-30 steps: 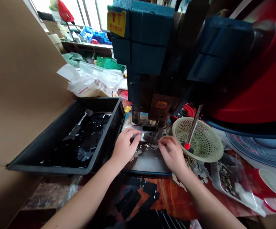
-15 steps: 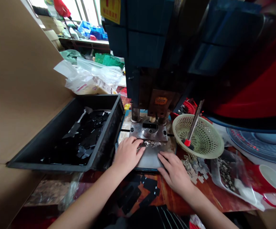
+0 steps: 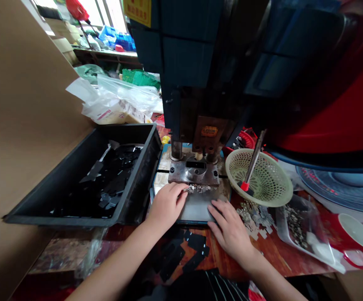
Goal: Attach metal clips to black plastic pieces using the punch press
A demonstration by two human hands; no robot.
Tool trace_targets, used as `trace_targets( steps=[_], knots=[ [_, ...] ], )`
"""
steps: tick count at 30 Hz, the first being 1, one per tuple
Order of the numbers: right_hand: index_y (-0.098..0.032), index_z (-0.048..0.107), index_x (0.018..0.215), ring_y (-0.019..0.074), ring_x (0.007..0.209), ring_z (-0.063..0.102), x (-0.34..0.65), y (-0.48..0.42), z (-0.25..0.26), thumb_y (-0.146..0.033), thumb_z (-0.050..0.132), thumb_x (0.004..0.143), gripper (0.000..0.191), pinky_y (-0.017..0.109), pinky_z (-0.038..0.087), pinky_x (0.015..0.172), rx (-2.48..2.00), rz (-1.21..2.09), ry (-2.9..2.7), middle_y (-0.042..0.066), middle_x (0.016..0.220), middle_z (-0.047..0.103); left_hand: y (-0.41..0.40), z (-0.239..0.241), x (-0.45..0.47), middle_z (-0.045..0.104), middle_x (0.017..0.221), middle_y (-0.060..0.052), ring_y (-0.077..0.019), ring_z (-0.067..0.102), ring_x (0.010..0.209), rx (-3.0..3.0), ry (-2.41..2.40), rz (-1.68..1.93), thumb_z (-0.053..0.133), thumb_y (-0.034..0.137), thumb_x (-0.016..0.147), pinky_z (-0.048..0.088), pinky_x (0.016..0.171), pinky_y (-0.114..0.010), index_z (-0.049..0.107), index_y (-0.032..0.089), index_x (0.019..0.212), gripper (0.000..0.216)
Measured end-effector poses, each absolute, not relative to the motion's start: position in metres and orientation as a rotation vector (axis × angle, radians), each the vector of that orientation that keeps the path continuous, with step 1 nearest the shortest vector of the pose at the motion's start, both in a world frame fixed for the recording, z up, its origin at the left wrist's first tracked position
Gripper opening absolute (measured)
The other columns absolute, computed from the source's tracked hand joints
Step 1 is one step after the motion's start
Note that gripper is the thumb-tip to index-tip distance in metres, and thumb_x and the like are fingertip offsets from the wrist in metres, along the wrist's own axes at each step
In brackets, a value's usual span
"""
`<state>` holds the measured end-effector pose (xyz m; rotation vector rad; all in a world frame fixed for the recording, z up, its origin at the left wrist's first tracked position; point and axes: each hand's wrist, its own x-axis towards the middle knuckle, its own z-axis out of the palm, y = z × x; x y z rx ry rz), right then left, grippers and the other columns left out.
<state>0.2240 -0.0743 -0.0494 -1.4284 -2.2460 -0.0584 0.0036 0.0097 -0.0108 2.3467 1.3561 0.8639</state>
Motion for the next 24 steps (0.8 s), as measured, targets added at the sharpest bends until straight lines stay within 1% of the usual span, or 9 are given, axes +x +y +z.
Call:
trace_targets(
  steps=[2,4,7,12,17,18,20,22,24],
  knots=[
    [-0.021,0.057,0.119,0.0272,0.114,0.053,0.225,-0.078,-0.052,-0.026,0.053,0.088,0.032,0.052,0.043,0.098,-1.409,-0.083,-2.226,0.011,0.118,0.061,0.005,-0.009,0.001,0.064,0.093,-0.004,-0.0197,0.058,0.090,2.311,1.303,0.919,0.049,0.017,0.088,0.046,0.082,-0.034,0.059,0.022,0.107,0.021],
    [-0.024,0.061,0.112,0.0250,0.108,0.057,0.224,-0.082,-0.053,-0.021,0.054,0.087,0.026,0.051,0.043,0.097,-1.385,-0.092,-2.188,0.008,0.110,0.064,0.000,-0.008,0.000,0.064,0.094,-0.004,-0.0192,0.059,0.091,2.265,1.273,0.941,0.048,0.018,0.089,0.046,0.082,-0.034,0.060,0.022,0.104,0.020],
    [-0.027,0.064,0.103,0.0225,0.099,0.060,0.219,-0.085,-0.053,-0.016,0.054,0.086,0.022,0.050,0.042,0.097,-1.378,-0.073,-2.131,0.005,0.100,0.067,-0.008,-0.006,0.002,0.065,0.092,-0.003,-0.0186,0.060,0.088,2.180,1.268,0.953,0.049,0.019,0.088,0.048,0.080,-0.032,0.061,0.022,0.098,0.015],
    [-0.025,0.063,0.094,0.0208,0.093,0.060,0.209,-0.083,-0.046,-0.016,0.053,0.087,0.016,0.051,0.036,0.101,-1.425,-0.022,-2.066,0.003,0.092,0.068,-0.023,-0.009,0.006,0.065,0.095,-0.004,-0.0175,0.060,0.090,2.136,1.168,0.908,0.046,0.019,0.090,0.048,0.081,-0.032,0.061,0.022,0.102,0.019],
    [-0.023,0.061,0.092,0.0201,0.091,0.061,0.207,-0.077,-0.043,-0.015,0.050,0.087,0.015,0.050,0.038,0.100,-1.455,0.056,-2.042,0.004,0.092,0.067,-0.040,-0.012,0.008,0.066,0.090,-0.004,-0.0172,0.059,0.085,2.252,1.007,0.770,0.045,0.020,0.091,0.048,0.080,-0.033,0.064,0.022,0.095,0.019],
    [-0.023,0.061,0.093,0.0197,0.091,0.061,0.208,-0.076,-0.043,-0.015,0.048,0.088,0.016,0.050,0.039,0.100,-1.446,0.066,-2.033,0.004,0.092,0.067,-0.043,-0.013,0.009,0.066,0.093,-0.004,-0.0178,0.059,0.088,2.303,0.967,0.739,0.046,0.020,0.091,0.047,0.081,-0.034,0.064,0.022,0.094,0.019],
    [-0.023,0.061,0.097,0.0194,0.094,0.062,0.212,-0.076,-0.044,-0.014,0.046,0.088,0.019,0.049,0.041,0.100,-1.415,0.075,-2.025,0.004,0.094,0.067,-0.047,-0.017,0.010,0.067,0.104,-0.004,-0.0201,0.058,0.098,2.430,0.883,0.680,0.048,0.019,0.090,0.045,0.088,-0.038,0.065,0.023,0.093,0.018],
    [-0.023,0.060,0.103,0.0201,0.098,0.061,0.216,-0.078,-0.046,-0.014,0.047,0.087,0.023,0.050,0.041,0.100,-1.381,0.069,-2.054,0.005,0.097,0.067,-0.050,-0.023,0.012,0.063,0.117,-0.003,-0.0219,0.054,0.110,2.552,0.822,0.627,0.052,0.019,0.087,0.040,0.096,-0.042,0.066,0.024,0.091,0.015],
    [-0.024,0.059,0.109,0.0213,0.102,0.060,0.220,-0.080,-0.049,-0.015,0.049,0.086,0.026,0.051,0.041,0.100,-1.354,0.043,-2.113,0.006,0.102,0.067,-0.051,-0.030,0.014,0.060,0.124,-0.002,-0.0220,0.050,0.116,2.629,0.813,0.591,0.055,0.021,0.086,0.035,0.101,-0.044,0.066,0.024,0.090,0.012]
  ],
)
